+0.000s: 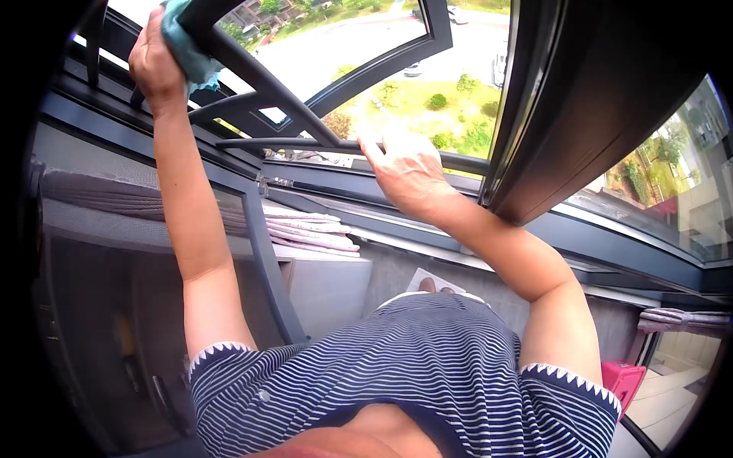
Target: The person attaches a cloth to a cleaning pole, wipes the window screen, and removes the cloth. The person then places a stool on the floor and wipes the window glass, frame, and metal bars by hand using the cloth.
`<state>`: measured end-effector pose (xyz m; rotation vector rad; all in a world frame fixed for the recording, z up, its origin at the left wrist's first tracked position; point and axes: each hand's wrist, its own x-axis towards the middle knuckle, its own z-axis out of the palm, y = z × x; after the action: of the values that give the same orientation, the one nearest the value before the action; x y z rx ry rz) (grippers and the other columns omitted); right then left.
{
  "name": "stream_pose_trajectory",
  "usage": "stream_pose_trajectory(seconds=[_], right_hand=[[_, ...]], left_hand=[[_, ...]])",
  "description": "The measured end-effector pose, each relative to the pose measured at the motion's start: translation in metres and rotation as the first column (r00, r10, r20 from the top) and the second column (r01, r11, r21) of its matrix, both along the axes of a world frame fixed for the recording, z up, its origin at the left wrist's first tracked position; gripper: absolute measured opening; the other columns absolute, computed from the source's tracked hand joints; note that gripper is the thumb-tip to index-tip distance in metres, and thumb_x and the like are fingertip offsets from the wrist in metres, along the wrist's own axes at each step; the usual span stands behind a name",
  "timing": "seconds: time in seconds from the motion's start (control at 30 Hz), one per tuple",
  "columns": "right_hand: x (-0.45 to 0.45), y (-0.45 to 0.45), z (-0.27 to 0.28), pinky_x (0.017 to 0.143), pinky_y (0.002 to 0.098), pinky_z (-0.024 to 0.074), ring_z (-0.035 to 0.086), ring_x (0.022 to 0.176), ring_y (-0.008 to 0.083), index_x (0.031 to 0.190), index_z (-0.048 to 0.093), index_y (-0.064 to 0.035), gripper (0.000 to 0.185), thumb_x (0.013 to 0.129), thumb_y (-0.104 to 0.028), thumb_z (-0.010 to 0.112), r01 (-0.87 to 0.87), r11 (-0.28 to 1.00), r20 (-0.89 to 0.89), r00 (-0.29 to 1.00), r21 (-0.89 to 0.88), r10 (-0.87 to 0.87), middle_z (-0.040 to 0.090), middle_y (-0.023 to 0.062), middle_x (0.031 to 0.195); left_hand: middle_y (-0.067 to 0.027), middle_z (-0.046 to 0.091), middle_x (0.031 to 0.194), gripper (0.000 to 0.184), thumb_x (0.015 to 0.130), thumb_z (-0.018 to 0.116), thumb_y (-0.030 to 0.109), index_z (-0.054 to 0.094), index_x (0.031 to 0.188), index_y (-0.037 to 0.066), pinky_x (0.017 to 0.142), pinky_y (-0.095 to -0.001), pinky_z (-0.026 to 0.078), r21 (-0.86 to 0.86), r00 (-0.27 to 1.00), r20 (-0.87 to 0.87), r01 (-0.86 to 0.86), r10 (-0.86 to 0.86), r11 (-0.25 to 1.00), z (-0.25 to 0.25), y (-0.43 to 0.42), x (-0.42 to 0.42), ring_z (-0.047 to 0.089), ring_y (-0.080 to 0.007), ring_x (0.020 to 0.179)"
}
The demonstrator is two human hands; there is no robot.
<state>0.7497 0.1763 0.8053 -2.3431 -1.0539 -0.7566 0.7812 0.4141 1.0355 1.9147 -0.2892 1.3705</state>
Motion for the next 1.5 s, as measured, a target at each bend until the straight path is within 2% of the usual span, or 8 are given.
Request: stream_pose_trajectory(seconds=[0.03,0.27,0.4,0.5,0.8,1.0,1.23,1.5], right_hand=[[-0.001,-0.001,0.001,0.059,0.0382,0.044,0.054,0.071,0.0274,0.111,0.057,-0.0128,0.042,0.069,-0.007,0.056,-0.006,1.0,-0.014,1.0,-0.007,0.006,0.054,0.0094,0.075],[0.001,-0.018,0.012,0.064,0.036,0.0451,0.055,0.077,0.0234,0.116,0.055,-0.0124,0.044,0.072,-0.009,0.057,0.028,0.983,0.004,1.0,-0.184,-0.027,0.055,0.0083,0.082],[-0.003,-0.018,0.019,0.063,0.0363,0.0436,0.054,0.076,0.0239,0.118,0.054,-0.0135,0.049,0.069,-0.009,0.058,0.01,0.983,-0.056,0.998,-0.184,-0.021,0.054,0.0075,0.081],[-0.005,-0.021,0.021,0.065,0.0373,0.0431,0.055,0.075,0.0245,0.117,0.054,-0.0136,0.052,0.066,-0.007,0.058,-0.006,0.989,-0.036,0.999,-0.149,0.001,0.054,0.0069,0.08],[-0.002,-0.02,0.017,0.059,0.0357,0.0428,0.054,0.07,0.0238,0.112,0.056,-0.0131,0.046,0.066,-0.006,0.058,-0.002,0.993,-0.043,0.999,-0.115,-0.003,0.054,0.007,0.076],[-0.001,-0.014,0.013,0.057,0.0357,0.0413,0.053,0.067,0.0233,0.111,0.057,-0.0122,0.044,0.067,-0.007,0.056,0.0,0.999,0.023,1.0,-0.043,0.001,0.053,0.0072,0.072],[0.004,-0.013,0.004,0.059,0.035,0.0413,0.053,0.069,0.0238,0.117,0.054,-0.0106,0.047,0.07,-0.007,0.054,0.02,0.999,0.028,0.999,-0.04,-0.019,0.052,0.008,0.074],[0.014,-0.013,-0.014,0.069,0.0368,0.0437,0.056,0.079,0.0256,0.111,0.054,-0.01,0.034,0.076,-0.009,0.052,-0.015,0.996,-0.067,0.998,-0.09,0.009,0.053,0.0112,0.083]], left_hand=[[-0.0117,0.064,0.072,0.037,0.093,0.048,0.031,0.065,0.087,-0.001,0.063,-0.0267,0.047,0.314,0.968,0.028,-0.244,0.248,0.918,-0.003,-0.03,-0.008,0.059,-0.0175,0.066],[-0.0063,0.045,0.04,0.043,0.091,0.044,0.023,0.055,0.054,0.006,0.041,-0.0353,0.038,0.435,0.848,0.53,-0.257,-0.015,0.863,0.006,-0.202,-0.011,0.047,-0.0182,0.035],[-0.0077,0.045,0.039,0.047,0.093,0.044,0.028,0.053,0.053,0.005,0.033,-0.0305,0.033,0.598,0.976,0.18,-0.013,-0.119,0.801,0.018,-0.166,-0.014,0.046,-0.0183,0.033],[-0.0132,0.047,0.043,0.048,0.094,0.044,0.029,0.055,0.057,0.001,0.038,-0.0343,0.037,0.522,0.939,0.341,-0.224,0.04,0.823,0.012,-0.109,-0.001,0.049,-0.0254,0.036],[-0.0166,0.062,0.107,0.055,0.09,0.033,0.052,0.061,0.112,0.01,0.09,-0.0336,0.04,0.384,0.753,-0.243,-0.505,0.612,0.773,0.031,0.228,0.011,0.055,-0.031,0.107],[-0.0141,0.063,0.108,0.057,0.088,0.037,0.054,0.061,0.113,0.009,0.089,-0.033,0.039,0.183,0.737,-0.433,-0.491,0.518,0.852,0.035,0.27,0.023,0.056,-0.0271,0.105],[-0.0063,0.064,0.095,0.048,0.094,0.041,0.04,0.061,0.11,-0.002,0.079,-0.0254,0.045,0.322,0.889,-0.221,-0.322,0.402,0.89,0.021,0.085,0.009,0.058,-0.0129,0.086],[-0.0122,0.058,0.06,0.022,0.088,0.05,0.017,0.062,0.077,0.001,0.062,-0.0399,0.041,0.455,0.874,0.484,-0.298,0.048,0.839,-0.022,-0.232,-0.009,0.058,-0.0269,0.06]])
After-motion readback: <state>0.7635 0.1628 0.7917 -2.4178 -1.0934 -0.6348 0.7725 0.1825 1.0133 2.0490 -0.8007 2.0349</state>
